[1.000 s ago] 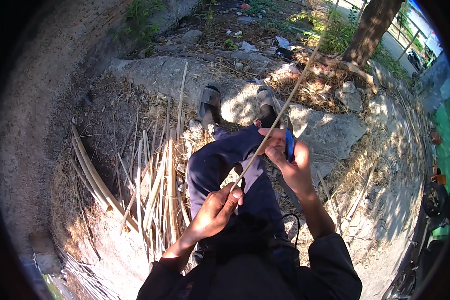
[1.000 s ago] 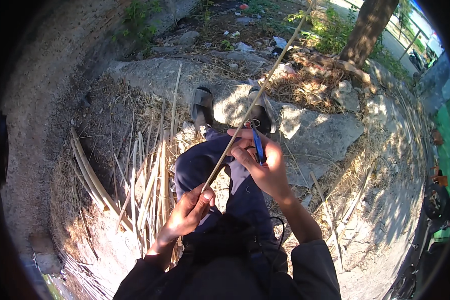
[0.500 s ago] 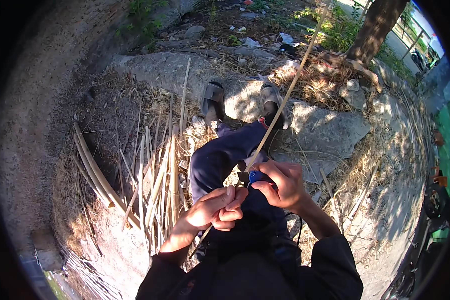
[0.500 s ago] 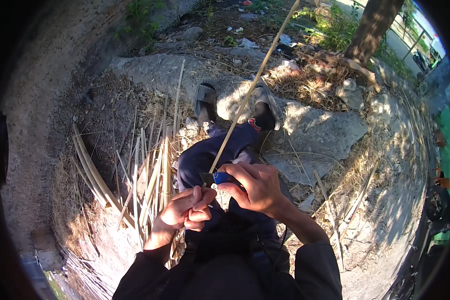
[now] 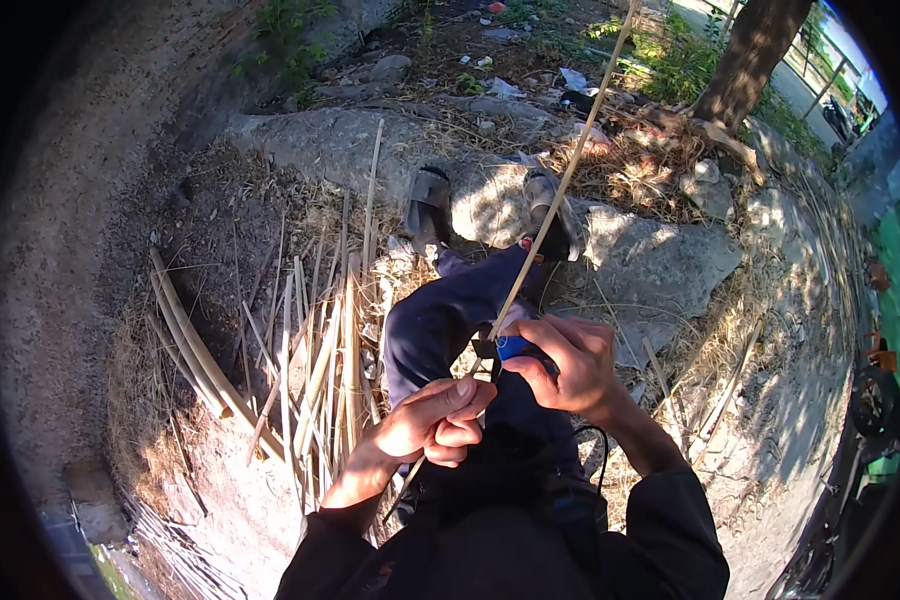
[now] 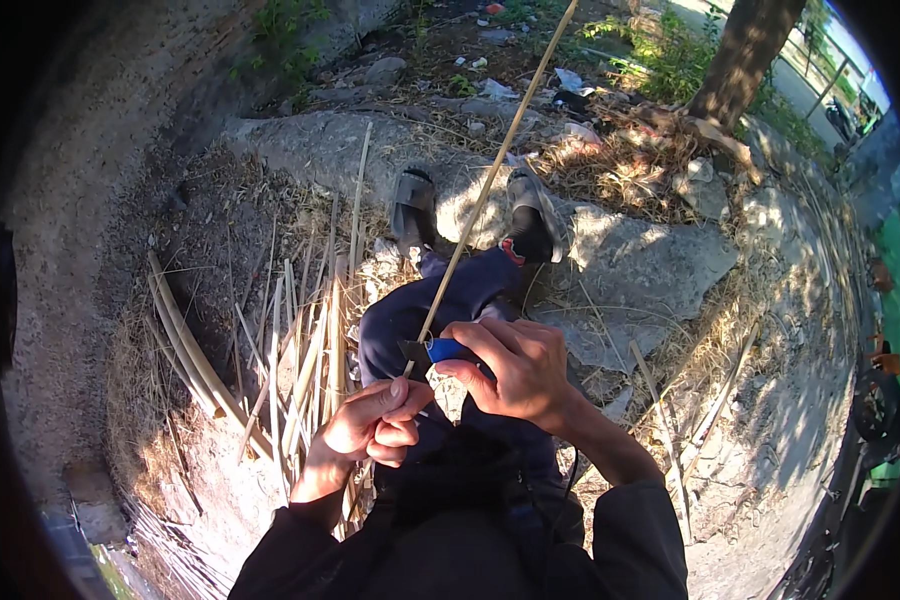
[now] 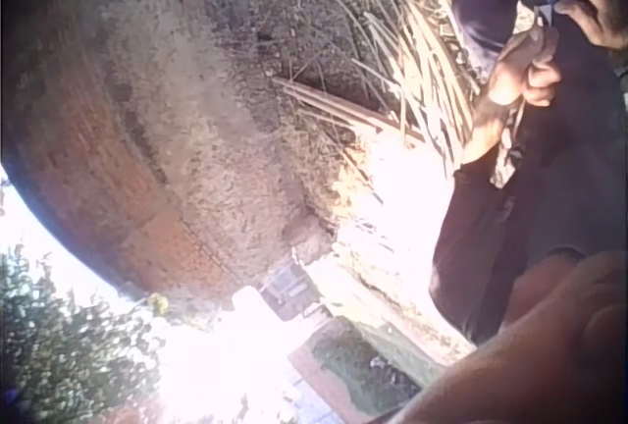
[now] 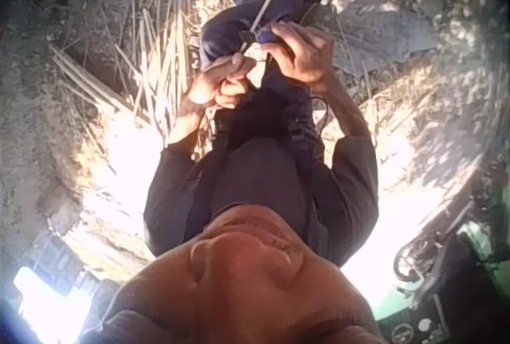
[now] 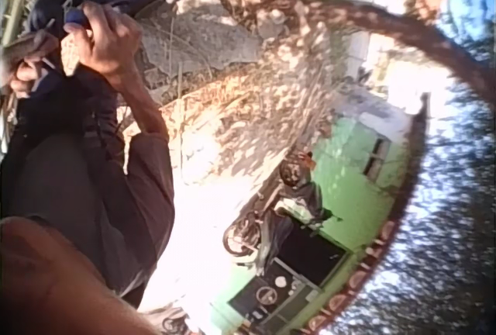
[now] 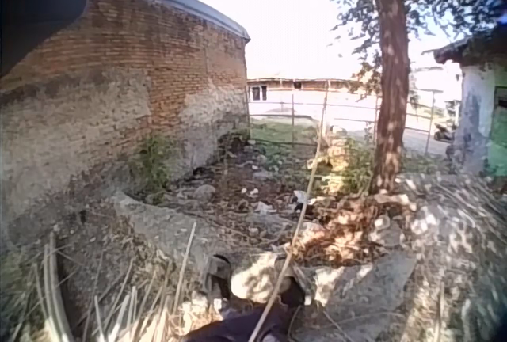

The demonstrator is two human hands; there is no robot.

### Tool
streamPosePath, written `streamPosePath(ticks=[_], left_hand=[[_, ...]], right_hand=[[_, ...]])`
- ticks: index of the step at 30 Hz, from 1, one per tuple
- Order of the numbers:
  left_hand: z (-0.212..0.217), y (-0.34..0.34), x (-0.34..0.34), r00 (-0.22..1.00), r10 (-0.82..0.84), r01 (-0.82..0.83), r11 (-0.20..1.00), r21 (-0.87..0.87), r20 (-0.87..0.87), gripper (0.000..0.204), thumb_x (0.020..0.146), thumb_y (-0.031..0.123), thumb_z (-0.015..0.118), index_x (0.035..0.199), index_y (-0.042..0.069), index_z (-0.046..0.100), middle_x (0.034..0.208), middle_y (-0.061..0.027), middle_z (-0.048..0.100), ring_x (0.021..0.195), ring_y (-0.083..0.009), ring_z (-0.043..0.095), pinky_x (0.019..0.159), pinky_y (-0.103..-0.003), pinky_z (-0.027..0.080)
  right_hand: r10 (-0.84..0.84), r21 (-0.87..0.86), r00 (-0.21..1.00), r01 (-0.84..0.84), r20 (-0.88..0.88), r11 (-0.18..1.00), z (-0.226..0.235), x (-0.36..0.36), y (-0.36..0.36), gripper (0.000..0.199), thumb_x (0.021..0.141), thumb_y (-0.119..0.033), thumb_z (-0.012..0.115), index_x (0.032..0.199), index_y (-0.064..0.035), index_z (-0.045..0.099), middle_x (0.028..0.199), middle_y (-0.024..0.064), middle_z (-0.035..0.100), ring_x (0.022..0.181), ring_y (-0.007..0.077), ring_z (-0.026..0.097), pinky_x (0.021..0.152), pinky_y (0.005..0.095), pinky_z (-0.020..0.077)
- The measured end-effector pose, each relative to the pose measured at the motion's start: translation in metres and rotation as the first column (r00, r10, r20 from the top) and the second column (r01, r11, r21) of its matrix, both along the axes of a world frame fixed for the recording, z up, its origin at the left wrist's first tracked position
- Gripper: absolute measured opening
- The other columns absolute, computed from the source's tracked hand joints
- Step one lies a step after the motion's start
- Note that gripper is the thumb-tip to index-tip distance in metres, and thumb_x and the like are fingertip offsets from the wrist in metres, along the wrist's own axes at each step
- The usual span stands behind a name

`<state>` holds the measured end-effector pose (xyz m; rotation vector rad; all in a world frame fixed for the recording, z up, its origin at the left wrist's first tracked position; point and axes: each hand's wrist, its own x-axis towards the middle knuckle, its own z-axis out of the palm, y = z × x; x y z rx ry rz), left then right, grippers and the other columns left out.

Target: The person shaves a bamboo strip using a blue cutter knife by hand.

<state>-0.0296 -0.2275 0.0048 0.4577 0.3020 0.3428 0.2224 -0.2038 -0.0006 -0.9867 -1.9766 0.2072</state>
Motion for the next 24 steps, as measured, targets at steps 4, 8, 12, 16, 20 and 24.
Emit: streamPosePath(ticks=[4,8,12,16,20,24], left_hand=[[0.002,-0.002,0.001,0.999,0.005,-0.005,1.000,-0.004,-0.045,0.048,0.117,0.052,0.038,0.086,0.016,0.039,0.062,0.0086,0.021,0.048,-0.0038,0.012,0.043,-0.026,0.012],[0.000,-0.011,-0.001,0.981,0.023,-0.029,0.999,-0.026,-0.194,0.047,0.117,0.051,0.041,0.086,0.015,0.040,0.063,0.0081,0.024,0.049,-0.0036,0.015,0.044,-0.025,0.013],[-0.014,-0.017,-0.008,0.996,-0.009,0.007,1.000,-0.026,-0.089,0.046,0.115,0.051,0.046,0.087,0.015,0.041,0.063,0.0073,0.028,0.049,-0.0041,0.017,0.044,-0.025,0.014],[-0.015,-0.015,-0.007,0.985,0.012,-0.012,1.000,0.002,-0.170,0.050,0.113,0.055,0.049,0.084,0.016,0.039,0.060,0.0077,0.024,0.046,-0.0037,0.015,0.043,-0.027,0.010],[-0.020,-0.023,-0.011,0.977,-0.021,0.016,1.000,-0.027,-0.212,0.053,0.111,0.059,0.050,0.083,0.016,0.038,0.060,0.0081,0.022,0.046,-0.0043,0.014,0.043,-0.027,0.010],[-0.018,-0.033,-0.020,0.949,-0.022,0.018,1.000,-0.016,-0.314,0.058,0.106,0.065,0.056,0.078,0.018,0.038,0.060,0.0095,0.021,0.047,-0.0034,0.015,0.042,-0.024,0.012]], right_hand=[[-0.032,0.001,0.999,0.032,-0.029,0.999,0.001,0.001,0.003,0.033,0.090,-0.039,0.084,0.104,-0.0103,0.075,0.083,0.0020,0.076,0.063,0.0240,0.073,0.056,0.0354,0.0551],[-0.141,-0.011,0.985,0.141,-0.095,0.990,0.008,0.011,0.014,0.028,0.093,-0.029,0.082,0.105,-0.0045,0.075,0.091,0.0089,0.079,0.069,0.0273,0.077,0.059,0.0347,0.0588],[-0.182,-0.029,0.972,0.180,-0.151,0.983,0.003,0.028,0.029,0.028,0.095,-0.025,0.081,0.106,-0.0001,0.076,0.097,0.0142,0.081,0.070,0.0273,0.079,0.059,0.0335,0.0603],[-0.230,-0.003,0.960,0.232,-0.162,0.973,0.002,0.037,0.043,0.028,0.097,-0.026,0.079,0.107,-0.0005,0.076,0.093,0.0147,0.080,0.067,0.0276,0.077,0.057,0.0334,0.0580],[-0.355,-0.080,0.919,0.346,-0.172,0.935,0.009,0.061,0.068,0.026,0.103,-0.026,0.073,0.109,-0.0009,0.075,0.077,0.0162,0.074,0.057,0.0276,0.069,0.055,0.0358,0.0501],[-0.380,-0.151,0.895,0.352,-0.232,0.924,0.009,0.081,0.085,0.026,0.107,-0.027,0.068,0.111,-0.0018,0.075,0.070,0.0104,0.069,0.054,0.0171,0.062,0.053,0.0336,0.0446]])
